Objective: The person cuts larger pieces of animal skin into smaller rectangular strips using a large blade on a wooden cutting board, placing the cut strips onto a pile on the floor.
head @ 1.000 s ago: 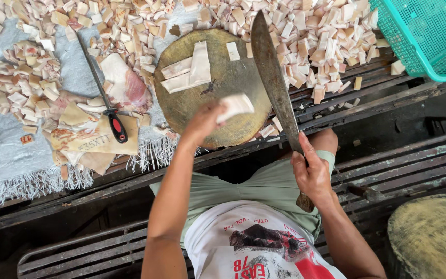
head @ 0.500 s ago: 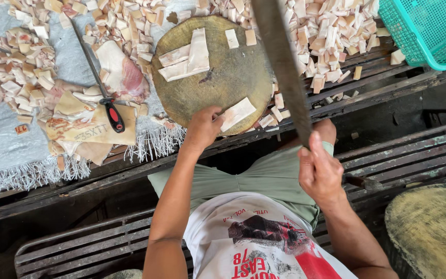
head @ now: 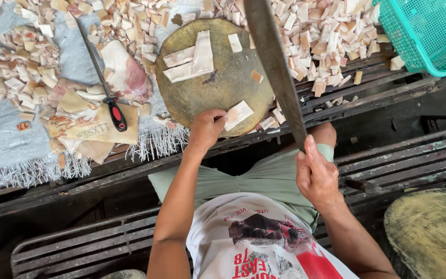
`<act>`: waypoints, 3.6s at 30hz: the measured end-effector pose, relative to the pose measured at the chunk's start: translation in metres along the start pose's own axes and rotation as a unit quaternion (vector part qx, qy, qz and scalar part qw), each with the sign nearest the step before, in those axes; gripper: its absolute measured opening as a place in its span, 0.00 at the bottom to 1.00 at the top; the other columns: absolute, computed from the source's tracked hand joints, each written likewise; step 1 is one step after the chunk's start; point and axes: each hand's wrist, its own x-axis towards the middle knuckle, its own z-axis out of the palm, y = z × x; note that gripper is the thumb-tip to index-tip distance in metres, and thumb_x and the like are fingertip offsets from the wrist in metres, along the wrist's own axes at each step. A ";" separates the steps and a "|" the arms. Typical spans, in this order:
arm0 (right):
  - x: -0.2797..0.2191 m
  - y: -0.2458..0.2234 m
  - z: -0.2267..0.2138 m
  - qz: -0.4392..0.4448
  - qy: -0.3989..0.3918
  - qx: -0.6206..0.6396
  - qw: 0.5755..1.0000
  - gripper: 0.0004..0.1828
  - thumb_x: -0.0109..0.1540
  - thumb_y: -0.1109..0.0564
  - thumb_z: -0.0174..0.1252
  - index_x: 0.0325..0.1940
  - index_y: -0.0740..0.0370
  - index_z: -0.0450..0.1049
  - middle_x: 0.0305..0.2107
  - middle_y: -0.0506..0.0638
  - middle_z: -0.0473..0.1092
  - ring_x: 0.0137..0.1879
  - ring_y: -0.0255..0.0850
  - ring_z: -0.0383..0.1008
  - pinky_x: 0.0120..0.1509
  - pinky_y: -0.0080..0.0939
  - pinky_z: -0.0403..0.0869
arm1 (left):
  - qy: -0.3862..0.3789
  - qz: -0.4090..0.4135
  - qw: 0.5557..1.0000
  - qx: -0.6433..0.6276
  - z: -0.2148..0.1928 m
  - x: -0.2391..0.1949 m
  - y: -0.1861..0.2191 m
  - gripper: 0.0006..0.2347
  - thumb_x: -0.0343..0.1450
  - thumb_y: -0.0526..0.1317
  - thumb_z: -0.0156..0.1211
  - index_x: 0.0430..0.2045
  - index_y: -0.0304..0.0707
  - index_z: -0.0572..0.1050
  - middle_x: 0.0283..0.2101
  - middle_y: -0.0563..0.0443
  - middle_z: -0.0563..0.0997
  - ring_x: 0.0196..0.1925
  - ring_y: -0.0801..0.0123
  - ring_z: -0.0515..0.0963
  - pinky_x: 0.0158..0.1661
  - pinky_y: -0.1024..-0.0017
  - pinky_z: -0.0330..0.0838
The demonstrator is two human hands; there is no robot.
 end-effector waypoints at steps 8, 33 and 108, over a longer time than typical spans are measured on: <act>0.000 0.004 0.021 -0.017 -0.166 -0.036 0.985 0.40 0.56 0.69 0.58 0.73 0.61 0.62 0.30 0.62 0.75 0.27 0.57 0.76 0.33 0.52 0.74 | 0.031 0.056 0.997 0.040 0.002 0.002 0.003 0.07 0.68 0.37 0.65 0.35 0.32 0.83 0.37 0.37 0.84 0.41 0.46 0.84 0.43 0.59 0.77; -0.005 -0.005 0.011 -0.047 -0.094 -0.005 0.994 0.35 0.61 0.70 0.60 0.72 0.64 0.62 0.26 0.60 0.74 0.23 0.51 0.73 0.28 0.50 0.72 | 0.036 -0.033 0.999 -0.019 -0.003 -0.001 0.007 0.06 0.67 0.36 0.65 0.27 0.31 0.79 0.30 0.38 0.82 0.33 0.49 0.83 0.37 0.60 0.76; 0.003 0.014 -0.009 -0.069 0.062 -0.013 0.996 0.34 0.70 0.70 0.57 0.79 0.62 0.58 0.33 0.64 0.73 0.28 0.42 0.73 0.34 0.42 0.74 | -0.029 0.312 0.911 0.268 -0.013 -0.035 -0.017 0.15 0.70 0.36 0.62 0.51 0.31 0.78 0.57 0.45 0.78 0.63 0.55 0.74 0.63 0.61 0.68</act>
